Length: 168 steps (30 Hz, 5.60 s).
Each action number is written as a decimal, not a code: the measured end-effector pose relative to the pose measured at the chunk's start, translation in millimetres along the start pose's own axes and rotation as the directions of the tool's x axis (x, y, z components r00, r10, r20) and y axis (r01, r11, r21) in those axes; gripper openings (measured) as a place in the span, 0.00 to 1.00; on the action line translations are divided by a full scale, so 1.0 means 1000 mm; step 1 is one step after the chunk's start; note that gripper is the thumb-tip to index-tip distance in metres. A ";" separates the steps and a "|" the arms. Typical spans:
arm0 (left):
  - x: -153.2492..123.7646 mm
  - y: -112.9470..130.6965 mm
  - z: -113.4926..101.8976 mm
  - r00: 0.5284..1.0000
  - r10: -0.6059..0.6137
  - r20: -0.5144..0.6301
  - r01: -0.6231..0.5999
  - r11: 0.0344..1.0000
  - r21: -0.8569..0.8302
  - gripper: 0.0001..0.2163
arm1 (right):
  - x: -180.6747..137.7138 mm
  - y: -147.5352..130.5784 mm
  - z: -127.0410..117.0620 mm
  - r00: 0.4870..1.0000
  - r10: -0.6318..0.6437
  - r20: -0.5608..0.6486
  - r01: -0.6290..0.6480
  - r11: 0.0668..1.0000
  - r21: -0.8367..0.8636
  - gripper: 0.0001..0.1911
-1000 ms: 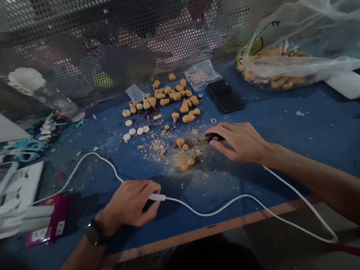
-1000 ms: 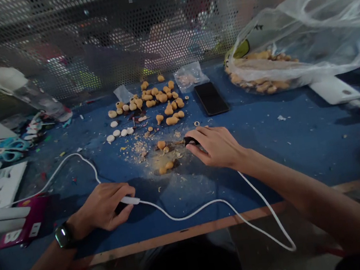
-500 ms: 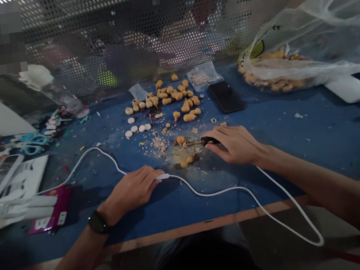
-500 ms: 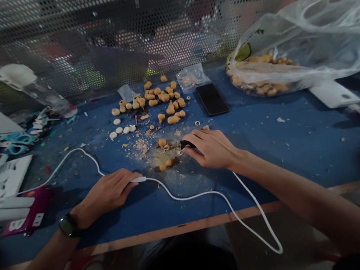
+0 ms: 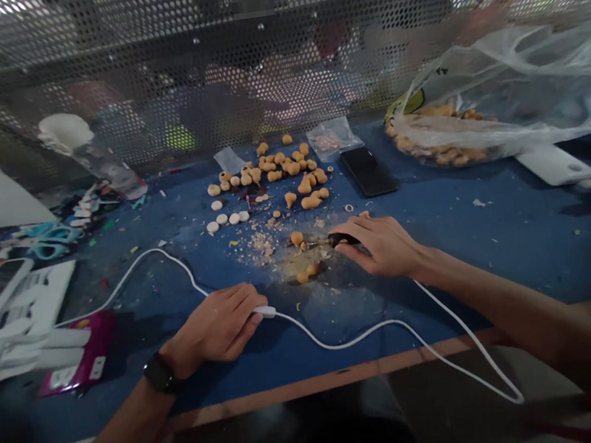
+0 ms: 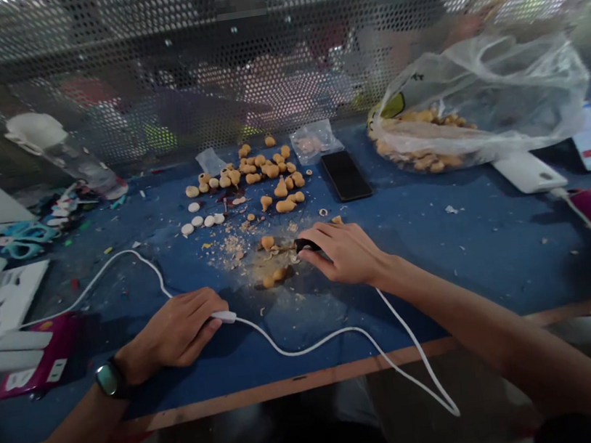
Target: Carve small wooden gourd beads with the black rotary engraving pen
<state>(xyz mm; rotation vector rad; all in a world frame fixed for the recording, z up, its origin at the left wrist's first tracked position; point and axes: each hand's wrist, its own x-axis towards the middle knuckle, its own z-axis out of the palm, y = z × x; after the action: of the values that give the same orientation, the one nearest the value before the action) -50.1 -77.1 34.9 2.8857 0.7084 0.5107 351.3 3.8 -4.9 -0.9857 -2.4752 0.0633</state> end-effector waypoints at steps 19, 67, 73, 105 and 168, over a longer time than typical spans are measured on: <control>-0.004 -0.002 0.019 0.998 -0.053 0.032 0.051 0.997 0.056 0.12 | -0.002 0.018 0.012 0.996 -0.053 -0.068 0.044 0.990 -0.132 0.18; 0.060 0.001 0.047 0.764 -0.553 -0.333 0.329 0.777 -0.537 0.06 | -0.014 0.003 -0.012 0.908 -0.265 -0.324 0.157 0.933 -0.323 0.17; 0.062 0.001 0.049 0.684 -0.652 -0.327 0.310 0.666 -0.678 0.05 | -0.017 0.001 -0.016 0.930 -0.238 -0.281 0.131 0.927 -0.351 0.19; 0.065 0.006 0.044 0.600 -0.782 -0.169 0.337 0.439 -0.833 0.10 | -0.003 -0.021 -0.039 0.698 -0.656 -0.288 0.377 0.679 -0.630 0.12; 0.069 0.006 0.043 0.620 -0.772 -0.138 0.379 0.449 -0.809 0.10 | -0.003 -0.020 -0.022 0.756 -0.562 -0.335 0.353 0.781 -0.515 0.16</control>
<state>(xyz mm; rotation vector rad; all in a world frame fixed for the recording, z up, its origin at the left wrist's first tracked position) 24.6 -51.6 16.1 1.5666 1.2006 1.1227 350.4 -16.3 17.7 -0.4063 -2.2158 -0.8244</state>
